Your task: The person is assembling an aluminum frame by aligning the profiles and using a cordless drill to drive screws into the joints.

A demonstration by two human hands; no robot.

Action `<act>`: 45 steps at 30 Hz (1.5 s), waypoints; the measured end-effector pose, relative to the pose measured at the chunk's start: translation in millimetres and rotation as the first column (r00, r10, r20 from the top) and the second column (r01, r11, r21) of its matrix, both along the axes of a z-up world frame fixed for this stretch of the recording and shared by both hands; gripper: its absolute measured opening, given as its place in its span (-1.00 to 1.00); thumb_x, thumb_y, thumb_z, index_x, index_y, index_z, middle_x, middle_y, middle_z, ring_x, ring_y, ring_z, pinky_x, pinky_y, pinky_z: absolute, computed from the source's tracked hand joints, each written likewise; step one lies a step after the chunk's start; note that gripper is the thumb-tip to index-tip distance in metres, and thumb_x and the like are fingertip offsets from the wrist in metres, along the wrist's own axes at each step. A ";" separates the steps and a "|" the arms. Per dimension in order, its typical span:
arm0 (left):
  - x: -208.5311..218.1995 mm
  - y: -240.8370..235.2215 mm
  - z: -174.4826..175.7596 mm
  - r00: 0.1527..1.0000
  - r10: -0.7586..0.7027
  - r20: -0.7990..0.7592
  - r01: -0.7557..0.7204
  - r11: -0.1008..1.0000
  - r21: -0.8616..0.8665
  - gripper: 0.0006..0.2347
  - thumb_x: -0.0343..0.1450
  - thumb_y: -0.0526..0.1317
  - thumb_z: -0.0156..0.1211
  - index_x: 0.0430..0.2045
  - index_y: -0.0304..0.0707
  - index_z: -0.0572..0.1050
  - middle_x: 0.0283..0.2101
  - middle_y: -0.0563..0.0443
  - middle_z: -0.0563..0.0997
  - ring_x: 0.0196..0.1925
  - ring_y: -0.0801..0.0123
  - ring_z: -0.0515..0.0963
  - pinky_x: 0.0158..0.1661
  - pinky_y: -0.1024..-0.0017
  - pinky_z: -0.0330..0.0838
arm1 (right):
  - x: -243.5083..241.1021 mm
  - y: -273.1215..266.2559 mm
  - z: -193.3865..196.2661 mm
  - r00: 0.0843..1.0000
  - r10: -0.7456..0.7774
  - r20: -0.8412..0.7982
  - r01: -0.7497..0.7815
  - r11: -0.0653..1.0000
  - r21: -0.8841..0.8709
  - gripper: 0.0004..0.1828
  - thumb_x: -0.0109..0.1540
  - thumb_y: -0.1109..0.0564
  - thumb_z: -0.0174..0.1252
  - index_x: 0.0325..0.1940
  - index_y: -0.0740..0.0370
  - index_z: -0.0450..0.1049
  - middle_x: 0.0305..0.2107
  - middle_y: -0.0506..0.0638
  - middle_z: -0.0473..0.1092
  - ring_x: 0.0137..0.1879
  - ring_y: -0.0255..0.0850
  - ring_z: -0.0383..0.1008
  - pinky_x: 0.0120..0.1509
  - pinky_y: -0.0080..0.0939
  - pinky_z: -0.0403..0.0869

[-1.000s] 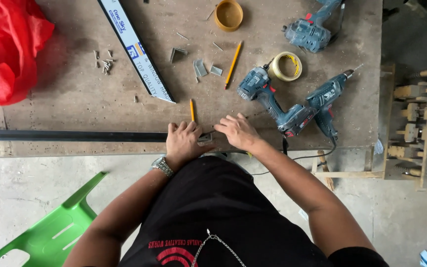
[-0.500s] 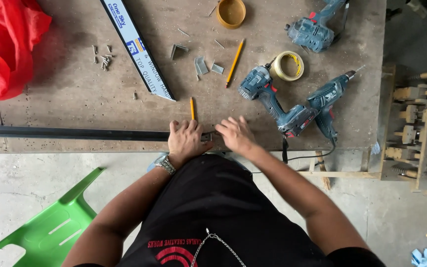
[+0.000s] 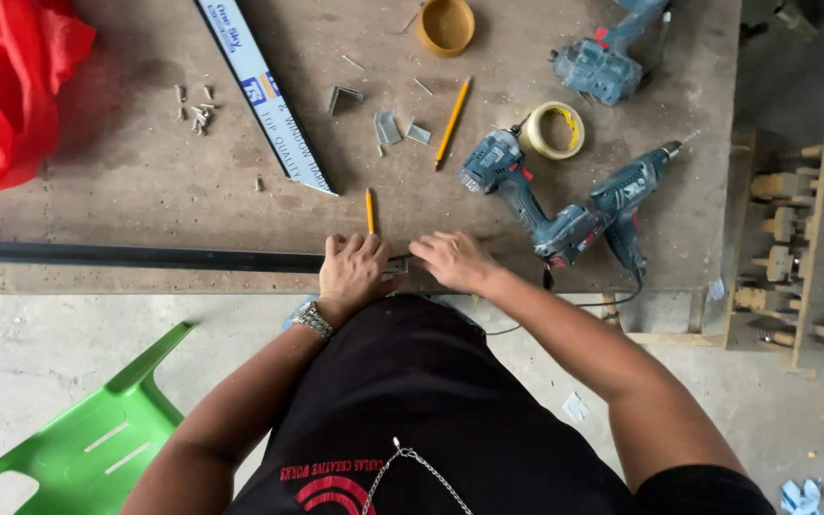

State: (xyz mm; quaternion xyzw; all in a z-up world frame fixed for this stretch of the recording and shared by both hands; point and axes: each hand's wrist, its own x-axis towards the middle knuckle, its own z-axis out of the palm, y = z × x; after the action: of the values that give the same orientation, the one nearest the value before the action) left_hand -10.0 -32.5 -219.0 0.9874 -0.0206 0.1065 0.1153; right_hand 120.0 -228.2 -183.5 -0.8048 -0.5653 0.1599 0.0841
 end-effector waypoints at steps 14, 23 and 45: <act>1.7 0.9 20.3 0.998 -0.018 -0.058 0.018 1.000 0.010 -0.53 0.12 0.29 0.34 -0.38 -0.03 0.48 -0.31 0.14 0.44 -0.22 0.25 0.46 -0.08 0.11 0.23 | -31.3 -5.5 -33.7 0.942 -0.279 0.185 0.267 0.960 0.088 -0.70 0.17 -0.21 0.17 -0.06 -0.19 0.42 -0.37 -0.17 0.39 -0.25 -0.13 0.53 -0.22 -0.01 0.49; 2.3 -2.1 6.5 0.997 -0.001 -0.082 0.004 0.999 0.038 -0.55 0.22 0.32 0.23 -0.39 -0.02 0.47 -0.30 0.13 0.40 -0.22 0.22 0.42 -0.15 0.15 0.20 | -43.9 -6.9 -46.2 0.879 -0.394 0.269 0.340 0.912 0.229 -0.72 0.18 -0.30 0.16 -0.24 -0.19 0.39 -0.47 -0.18 0.32 -0.35 -0.12 0.47 -0.26 -0.01 0.42; -13.2 19.7 33.6 0.974 -0.113 -0.198 0.123 0.992 0.038 -0.53 0.21 0.08 0.40 -0.09 -0.03 0.41 -0.23 0.17 0.48 -0.11 0.31 0.52 -0.09 0.29 0.28 | 2.3 -6.6 48.0 0.993 -0.108 0.056 0.119 0.960 -0.253 -0.65 0.41 -0.23 -0.13 -0.09 -0.05 0.45 -0.35 -0.06 0.44 -0.17 -0.06 0.55 -0.14 0.00 0.51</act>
State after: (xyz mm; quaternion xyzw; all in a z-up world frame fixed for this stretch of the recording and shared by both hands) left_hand -23.3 -12.8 -185.4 0.9927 -0.0705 0.0017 0.0981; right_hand 122.3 -234.9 -135.5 -0.8431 -0.4946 0.2097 -0.0233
